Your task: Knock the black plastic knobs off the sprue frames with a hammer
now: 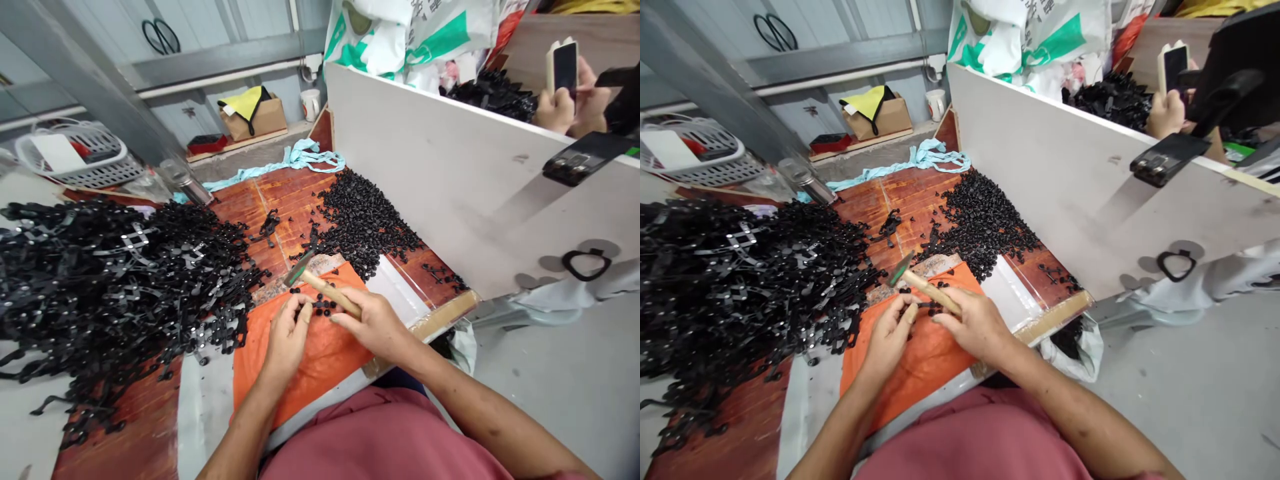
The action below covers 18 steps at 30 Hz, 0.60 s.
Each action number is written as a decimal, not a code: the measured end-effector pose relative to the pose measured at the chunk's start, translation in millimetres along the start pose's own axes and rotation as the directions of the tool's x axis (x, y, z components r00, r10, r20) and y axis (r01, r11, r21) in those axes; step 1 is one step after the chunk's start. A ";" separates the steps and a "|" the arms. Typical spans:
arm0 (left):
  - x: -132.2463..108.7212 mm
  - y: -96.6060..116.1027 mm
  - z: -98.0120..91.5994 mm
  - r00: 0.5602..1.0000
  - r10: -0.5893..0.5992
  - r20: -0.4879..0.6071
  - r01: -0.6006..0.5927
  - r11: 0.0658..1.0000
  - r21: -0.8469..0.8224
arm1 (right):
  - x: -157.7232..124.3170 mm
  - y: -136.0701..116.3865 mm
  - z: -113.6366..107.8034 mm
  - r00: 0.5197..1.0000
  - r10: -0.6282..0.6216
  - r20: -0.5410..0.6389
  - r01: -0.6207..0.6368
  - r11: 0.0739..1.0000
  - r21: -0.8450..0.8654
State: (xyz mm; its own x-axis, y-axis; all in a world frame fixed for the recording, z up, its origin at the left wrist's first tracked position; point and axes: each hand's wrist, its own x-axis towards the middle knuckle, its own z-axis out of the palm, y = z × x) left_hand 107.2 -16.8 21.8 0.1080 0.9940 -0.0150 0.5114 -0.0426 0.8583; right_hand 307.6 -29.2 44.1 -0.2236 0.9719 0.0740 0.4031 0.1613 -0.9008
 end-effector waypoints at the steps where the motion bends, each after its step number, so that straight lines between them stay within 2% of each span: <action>1: -4.6 2.0 0.0 0.999 0.009 0.033 -0.009 1.000 -0.011 | 3.5 -0.9 5.7 1.000 0.000 0.006 0.000 0.999 0.037; 3: -13.6 4.9 -2.3 0.997 0.051 0.059 -0.054 0.998 0.046 | 7.0 -1.9 15.4 1.000 0.011 -0.026 -0.009 0.997 0.082; 5: -21.9 7.7 -7.2 0.991 0.137 -0.006 -0.132 0.966 0.224 | 7.0 -2.8 20.8 0.998 0.032 -0.058 -0.025 0.993 0.120; 7: -28.7 11.1 -12.6 0.965 0.256 -0.061 -0.210 0.888 0.409 | 5.7 -4.1 22.9 0.998 0.053 -0.036 -0.046 0.982 0.182; 9: -33.9 14.7 -16.2 0.949 0.316 0.002 -0.282 0.844 0.456 | 4.5 -5.7 24.2 0.997 0.069 0.023 -0.072 0.959 0.274; 11: -36.7 17.2 -17.6 0.954 0.267 0.136 -0.298 0.884 0.359 | 3.2 -6.5 26.1 0.994 0.077 0.074 -0.099 0.924 0.369; 14: -34.1 16.3 -20.1 0.960 0.106 0.258 -0.154 0.973 0.174 | -1.7 -4.1 25.4 0.991 0.082 0.107 -0.121 0.891 0.439; 16: -26.5 11.9 -24.3 0.971 0.033 0.235 -0.070 0.986 0.149 | -8.7 1.9 18.0 0.993 0.088 0.082 -0.114 0.911 0.396; 18: -15.2 5.4 -29.3 0.985 -0.014 0.171 -0.022 0.978 0.208 | -19.3 13.2 4.4 0.993 0.118 0.011 -0.117 0.949 0.291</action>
State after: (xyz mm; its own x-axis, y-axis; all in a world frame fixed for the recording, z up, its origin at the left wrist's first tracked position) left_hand 83.4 -29.3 41.6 0.2450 0.9628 -0.1141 0.6752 -0.0849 0.7327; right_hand 313.3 -46.6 28.8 -0.1842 0.9821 -0.0380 0.1502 -0.0101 -0.9886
